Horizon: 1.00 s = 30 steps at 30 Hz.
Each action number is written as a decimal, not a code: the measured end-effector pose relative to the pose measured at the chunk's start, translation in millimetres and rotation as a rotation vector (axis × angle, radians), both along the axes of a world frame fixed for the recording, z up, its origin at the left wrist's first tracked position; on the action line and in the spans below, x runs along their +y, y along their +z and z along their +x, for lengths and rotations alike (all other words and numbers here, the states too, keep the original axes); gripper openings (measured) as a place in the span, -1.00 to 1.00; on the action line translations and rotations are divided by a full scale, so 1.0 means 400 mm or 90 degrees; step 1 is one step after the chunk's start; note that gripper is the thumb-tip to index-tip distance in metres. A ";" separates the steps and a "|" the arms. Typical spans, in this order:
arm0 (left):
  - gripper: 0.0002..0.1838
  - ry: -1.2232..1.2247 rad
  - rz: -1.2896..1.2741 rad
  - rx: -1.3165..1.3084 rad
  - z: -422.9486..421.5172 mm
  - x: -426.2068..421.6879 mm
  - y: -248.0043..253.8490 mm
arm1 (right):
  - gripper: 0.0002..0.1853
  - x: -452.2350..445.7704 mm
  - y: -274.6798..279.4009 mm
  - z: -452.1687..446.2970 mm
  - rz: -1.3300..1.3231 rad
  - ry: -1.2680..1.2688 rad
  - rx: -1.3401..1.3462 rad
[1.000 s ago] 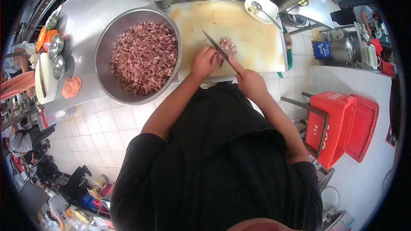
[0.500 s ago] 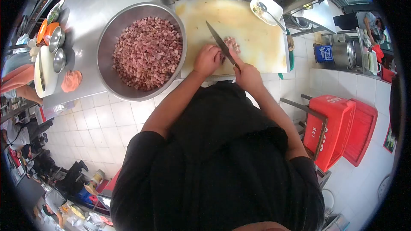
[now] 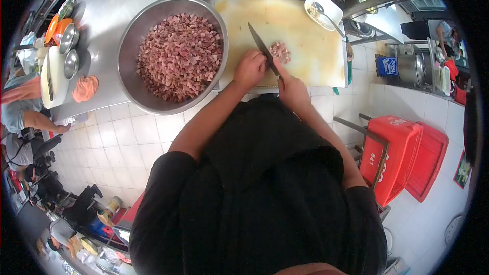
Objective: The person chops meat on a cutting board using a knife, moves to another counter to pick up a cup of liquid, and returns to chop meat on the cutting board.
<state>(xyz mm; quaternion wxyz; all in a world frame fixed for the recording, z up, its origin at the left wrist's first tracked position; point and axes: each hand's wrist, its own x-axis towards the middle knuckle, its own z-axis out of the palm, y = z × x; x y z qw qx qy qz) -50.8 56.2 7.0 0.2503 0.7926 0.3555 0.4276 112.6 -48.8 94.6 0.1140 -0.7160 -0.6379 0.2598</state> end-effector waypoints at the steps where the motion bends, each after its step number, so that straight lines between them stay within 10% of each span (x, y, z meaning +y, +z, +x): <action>1: -0.92 -0.002 -0.006 0.004 -0.004 -0.012 0.000 | -0.21 -0.005 0.007 -0.002 -0.008 -0.002 0.011; 30: -0.89 0.019 -0.020 0.096 -0.092 -0.026 0.000 | -0.22 -0.007 0.061 -0.037 0.055 0.011 0.071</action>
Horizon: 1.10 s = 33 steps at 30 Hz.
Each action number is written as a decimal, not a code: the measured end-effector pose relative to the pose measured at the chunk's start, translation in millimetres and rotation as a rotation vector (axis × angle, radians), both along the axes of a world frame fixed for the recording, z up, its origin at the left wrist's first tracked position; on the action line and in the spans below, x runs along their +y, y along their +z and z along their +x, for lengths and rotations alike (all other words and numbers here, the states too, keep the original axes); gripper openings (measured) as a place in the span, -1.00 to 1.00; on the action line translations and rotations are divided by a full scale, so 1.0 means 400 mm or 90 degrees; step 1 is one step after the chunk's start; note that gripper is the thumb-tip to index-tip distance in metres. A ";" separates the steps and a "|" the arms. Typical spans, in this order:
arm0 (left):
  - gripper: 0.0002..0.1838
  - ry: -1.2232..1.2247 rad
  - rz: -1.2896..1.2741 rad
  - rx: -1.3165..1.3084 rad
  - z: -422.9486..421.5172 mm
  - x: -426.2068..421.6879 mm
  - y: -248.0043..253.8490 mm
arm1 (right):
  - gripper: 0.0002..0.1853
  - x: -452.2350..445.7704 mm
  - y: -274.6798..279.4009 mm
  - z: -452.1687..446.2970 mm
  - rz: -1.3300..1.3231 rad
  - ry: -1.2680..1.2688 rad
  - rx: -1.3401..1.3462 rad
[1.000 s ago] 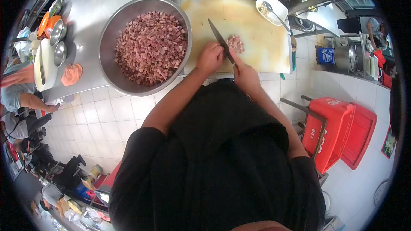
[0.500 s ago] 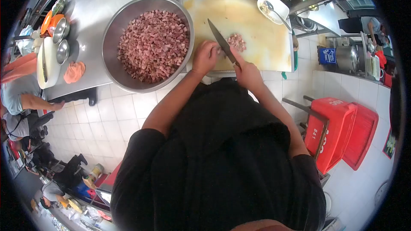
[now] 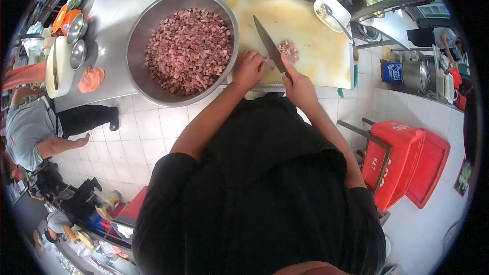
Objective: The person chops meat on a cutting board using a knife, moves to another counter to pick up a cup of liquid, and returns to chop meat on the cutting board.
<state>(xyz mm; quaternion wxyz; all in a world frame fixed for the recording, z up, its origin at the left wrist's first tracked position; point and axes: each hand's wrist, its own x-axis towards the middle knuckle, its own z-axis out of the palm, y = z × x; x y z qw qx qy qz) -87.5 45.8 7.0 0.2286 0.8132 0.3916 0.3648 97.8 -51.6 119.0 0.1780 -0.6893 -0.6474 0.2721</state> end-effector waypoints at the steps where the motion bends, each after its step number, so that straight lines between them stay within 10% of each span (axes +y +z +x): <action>1: -0.90 0.001 0.007 0.002 0.001 -0.003 0.001 | -0.22 -0.005 0.012 -0.002 0.014 0.006 0.001; 26: -0.90 0.084 0.001 -0.090 -0.021 -0.021 0.022 | -0.18 0.026 -0.079 -0.017 -0.037 0.017 -0.038; 33: -0.43 -0.049 -0.029 0.066 -0.049 -0.065 0.044 | -0.19 0.010 -0.010 0.072 0.020 -0.114 0.029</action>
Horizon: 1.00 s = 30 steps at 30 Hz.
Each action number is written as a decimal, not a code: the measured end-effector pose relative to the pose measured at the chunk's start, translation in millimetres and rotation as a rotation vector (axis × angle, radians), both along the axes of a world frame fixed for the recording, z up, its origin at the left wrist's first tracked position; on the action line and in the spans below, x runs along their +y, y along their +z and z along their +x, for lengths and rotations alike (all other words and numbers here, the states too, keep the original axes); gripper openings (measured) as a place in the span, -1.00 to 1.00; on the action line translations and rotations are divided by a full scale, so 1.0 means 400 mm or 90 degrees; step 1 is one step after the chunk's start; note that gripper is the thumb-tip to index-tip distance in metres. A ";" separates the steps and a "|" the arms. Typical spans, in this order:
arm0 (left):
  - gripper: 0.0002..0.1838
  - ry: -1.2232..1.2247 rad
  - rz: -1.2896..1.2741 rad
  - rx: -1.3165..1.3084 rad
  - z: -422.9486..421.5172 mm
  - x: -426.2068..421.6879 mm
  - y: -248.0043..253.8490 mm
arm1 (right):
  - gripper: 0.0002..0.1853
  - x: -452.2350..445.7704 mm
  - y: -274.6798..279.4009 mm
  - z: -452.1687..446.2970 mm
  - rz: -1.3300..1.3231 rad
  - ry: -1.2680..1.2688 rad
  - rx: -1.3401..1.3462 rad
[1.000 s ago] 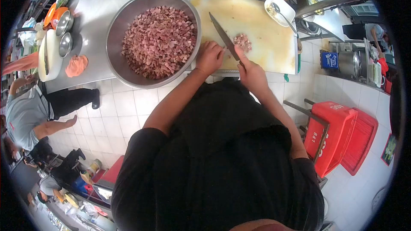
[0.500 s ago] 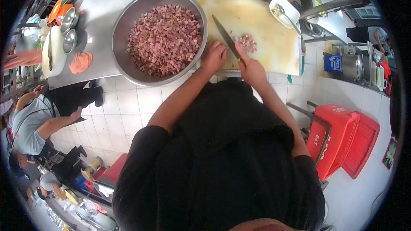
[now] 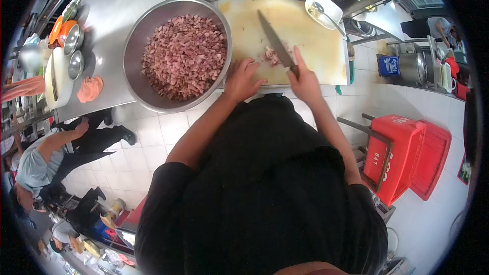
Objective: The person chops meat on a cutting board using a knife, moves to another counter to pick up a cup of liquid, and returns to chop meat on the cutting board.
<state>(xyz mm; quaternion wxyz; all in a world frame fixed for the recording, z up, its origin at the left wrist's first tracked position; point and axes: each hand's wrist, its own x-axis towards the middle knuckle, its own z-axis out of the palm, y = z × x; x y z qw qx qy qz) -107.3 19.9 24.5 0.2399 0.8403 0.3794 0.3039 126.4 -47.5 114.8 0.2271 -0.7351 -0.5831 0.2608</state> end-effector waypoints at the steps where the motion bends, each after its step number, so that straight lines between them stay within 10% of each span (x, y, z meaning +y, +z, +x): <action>1: -0.39 -0.011 0.007 0.014 0.002 -0.008 0.004 | -0.22 -0.008 0.016 0.028 -0.003 -0.040 -0.019; 24: -0.46 0.134 -0.031 -0.053 0.075 0.073 -0.028 | -0.44 0.099 0.049 0.138 -0.086 0.218 -0.364; 30: -0.51 0.153 0.017 -0.128 0.084 0.143 -0.038 | -0.33 -0.070 0.018 0.169 0.036 0.120 0.002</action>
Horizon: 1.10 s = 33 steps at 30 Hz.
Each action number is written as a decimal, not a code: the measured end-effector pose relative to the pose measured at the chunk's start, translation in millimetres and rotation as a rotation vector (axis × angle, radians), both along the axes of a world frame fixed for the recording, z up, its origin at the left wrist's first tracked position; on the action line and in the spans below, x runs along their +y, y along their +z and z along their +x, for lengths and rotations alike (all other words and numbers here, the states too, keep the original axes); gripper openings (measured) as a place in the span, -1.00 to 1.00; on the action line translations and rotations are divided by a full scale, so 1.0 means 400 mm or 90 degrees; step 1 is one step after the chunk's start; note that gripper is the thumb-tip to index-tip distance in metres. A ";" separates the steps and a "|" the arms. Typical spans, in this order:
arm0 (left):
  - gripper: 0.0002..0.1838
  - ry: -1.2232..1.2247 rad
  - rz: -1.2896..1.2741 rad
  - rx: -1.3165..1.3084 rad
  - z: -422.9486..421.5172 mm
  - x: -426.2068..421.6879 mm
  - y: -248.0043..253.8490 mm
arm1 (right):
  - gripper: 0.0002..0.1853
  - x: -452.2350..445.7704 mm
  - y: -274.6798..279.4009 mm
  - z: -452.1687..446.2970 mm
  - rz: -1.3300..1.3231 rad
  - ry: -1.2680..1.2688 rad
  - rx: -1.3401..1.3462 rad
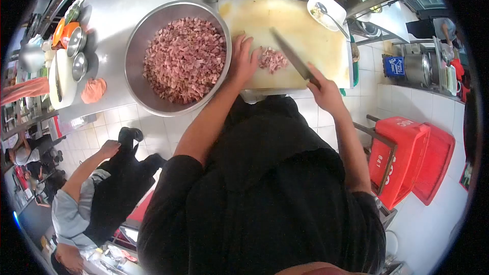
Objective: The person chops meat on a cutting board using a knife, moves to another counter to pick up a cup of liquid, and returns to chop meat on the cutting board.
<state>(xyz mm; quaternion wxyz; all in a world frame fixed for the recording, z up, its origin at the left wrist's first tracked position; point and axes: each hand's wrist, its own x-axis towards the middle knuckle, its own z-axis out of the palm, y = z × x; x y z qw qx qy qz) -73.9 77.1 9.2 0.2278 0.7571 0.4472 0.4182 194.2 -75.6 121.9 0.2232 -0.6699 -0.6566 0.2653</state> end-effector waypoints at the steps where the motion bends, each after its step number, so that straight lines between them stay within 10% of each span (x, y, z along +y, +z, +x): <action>1: -0.52 -0.018 0.000 0.007 0.004 0.011 0.016 | -0.32 -0.032 -0.001 0.002 -0.025 -0.078 0.110; 8: -0.55 -0.168 0.030 0.033 0.070 0.019 0.022 | -0.34 -0.183 -0.062 -0.059 -0.213 -0.497 0.572; 20: -0.61 -0.140 -0.005 -0.026 0.143 -0.034 0.049 | -0.31 -0.010 -0.181 -0.346 -0.177 -0.363 0.596; 33: -0.75 -0.013 0.097 -0.192 0.082 -0.009 0.211 | -0.29 0.043 0.042 -0.399 -0.168 -0.239 0.633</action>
